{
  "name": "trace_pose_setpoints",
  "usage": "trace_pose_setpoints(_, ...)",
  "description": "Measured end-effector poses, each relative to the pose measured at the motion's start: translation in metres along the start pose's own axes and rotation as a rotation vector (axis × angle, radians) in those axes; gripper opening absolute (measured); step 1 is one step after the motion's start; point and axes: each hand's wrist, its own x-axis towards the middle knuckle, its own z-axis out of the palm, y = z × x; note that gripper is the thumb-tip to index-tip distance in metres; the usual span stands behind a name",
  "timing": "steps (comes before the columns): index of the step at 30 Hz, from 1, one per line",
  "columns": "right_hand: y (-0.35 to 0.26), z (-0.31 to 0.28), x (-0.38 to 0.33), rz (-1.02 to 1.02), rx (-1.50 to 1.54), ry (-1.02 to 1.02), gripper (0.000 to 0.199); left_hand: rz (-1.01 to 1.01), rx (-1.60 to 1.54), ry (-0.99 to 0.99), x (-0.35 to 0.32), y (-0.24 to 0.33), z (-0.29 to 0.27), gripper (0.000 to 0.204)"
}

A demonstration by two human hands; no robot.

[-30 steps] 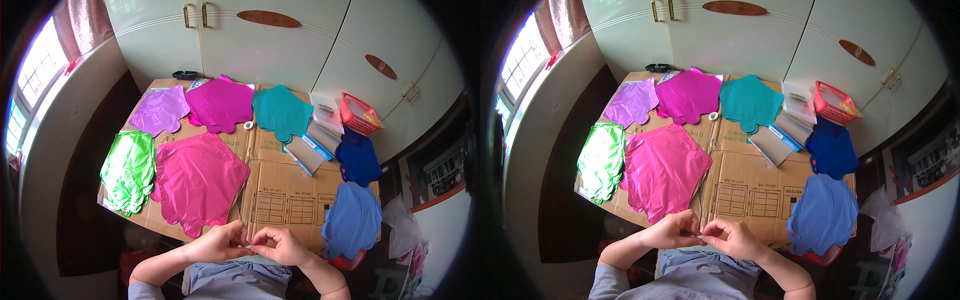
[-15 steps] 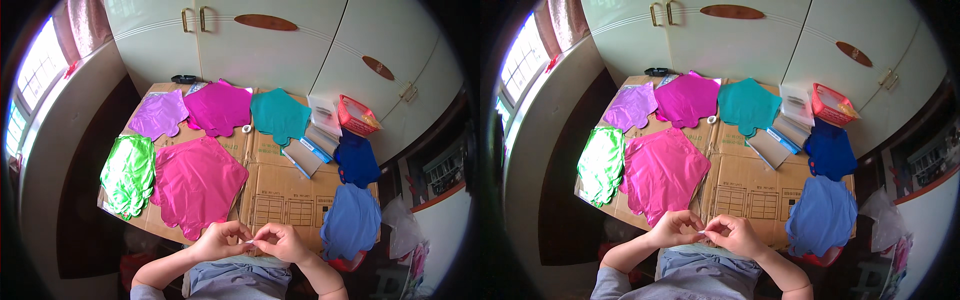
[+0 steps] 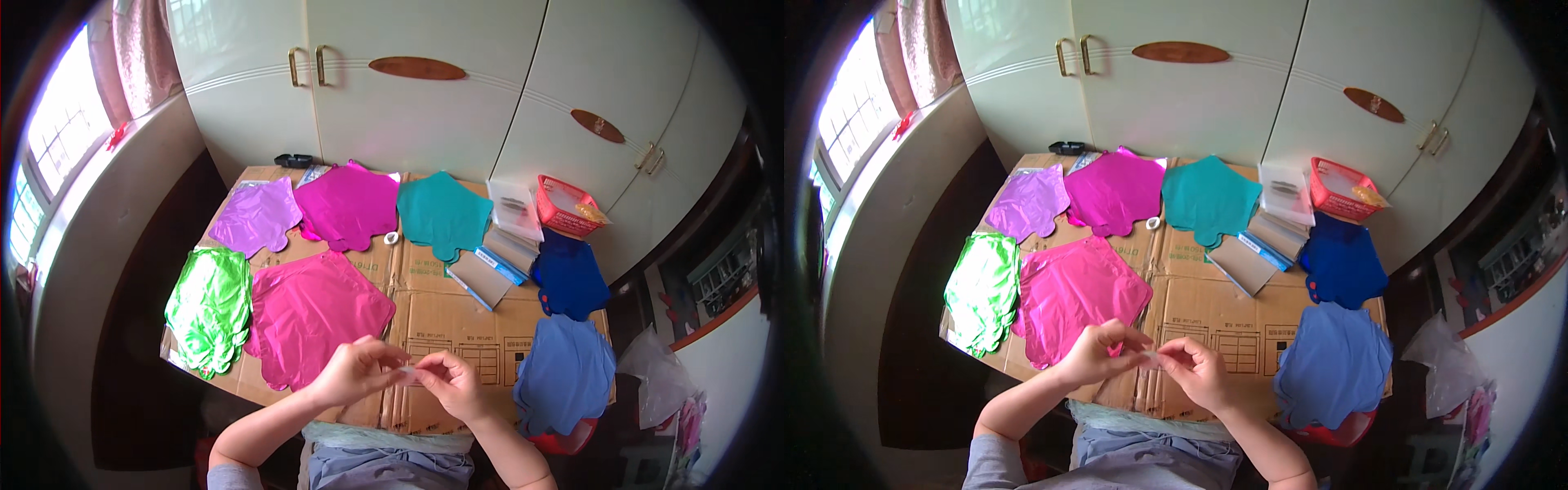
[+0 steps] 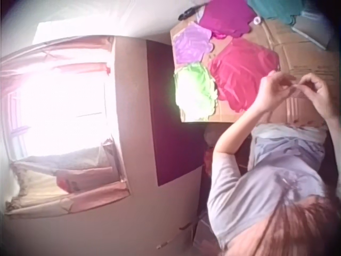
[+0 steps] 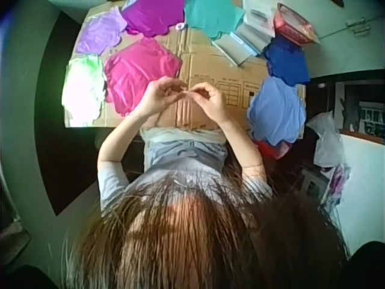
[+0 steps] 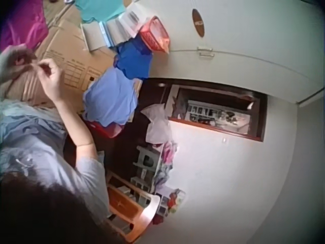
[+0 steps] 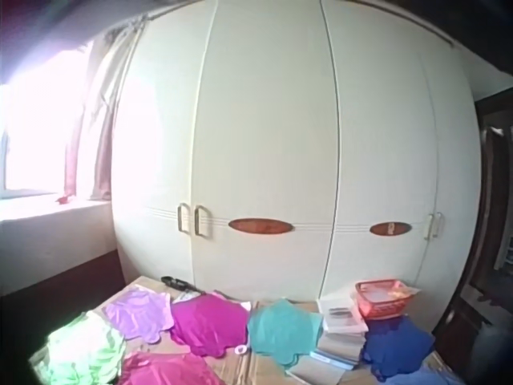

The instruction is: Assembling plastic components by tying white strings to colorful plastic sheets on a workbench.

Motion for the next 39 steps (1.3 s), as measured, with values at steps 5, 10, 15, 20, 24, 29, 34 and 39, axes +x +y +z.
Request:
trace_pose_setpoints(5,0.012,-0.006,-0.006,-0.053,-0.034,0.129,0.009,0.419,0.641,0.461,0.070,-0.057,-0.028,0.012)
trace_pose_setpoints(10,0.014,-0.003,-0.031,-0.111,-0.351,0.069,0.010,0.625,1.139,0.272,0.136,-0.093,-0.055,0.020)
trace_pose_setpoints(15,0.015,-0.002,-0.053,-0.084,-0.400,0.067,0.010,0.589,1.178,0.166,0.159,-0.124,-0.044,0.011)
trace_pose_setpoints(20,0.022,-0.006,-0.063,-0.072,-0.408,0.098,0.009,0.529,1.168,0.167,0.163,-0.130,-0.041,0.021)
trace_pose_setpoints(24,0.025,-0.004,-0.065,-0.063,-0.352,0.111,0.009,0.525,1.115,0.197,0.161,-0.126,-0.048,0.029)
trace_pose_setpoints(29,0.029,-0.007,-0.071,-0.047,-0.296,0.125,0.009,0.453,1.002,0.223,0.157,-0.116,-0.057,0.024)
trace_pose_setpoints(34,0.023,-0.014,-0.089,0.007,-0.290,0.049,0.010,0.374,0.779,0.221,0.137,-0.091,-0.058,0.024)
trace_pose_setpoints(39,0.032,-0.018,-0.115,0.202,-0.421,-0.199,0.014,0.210,0.581,0.051,0.018,-0.017,-0.041,0.023)
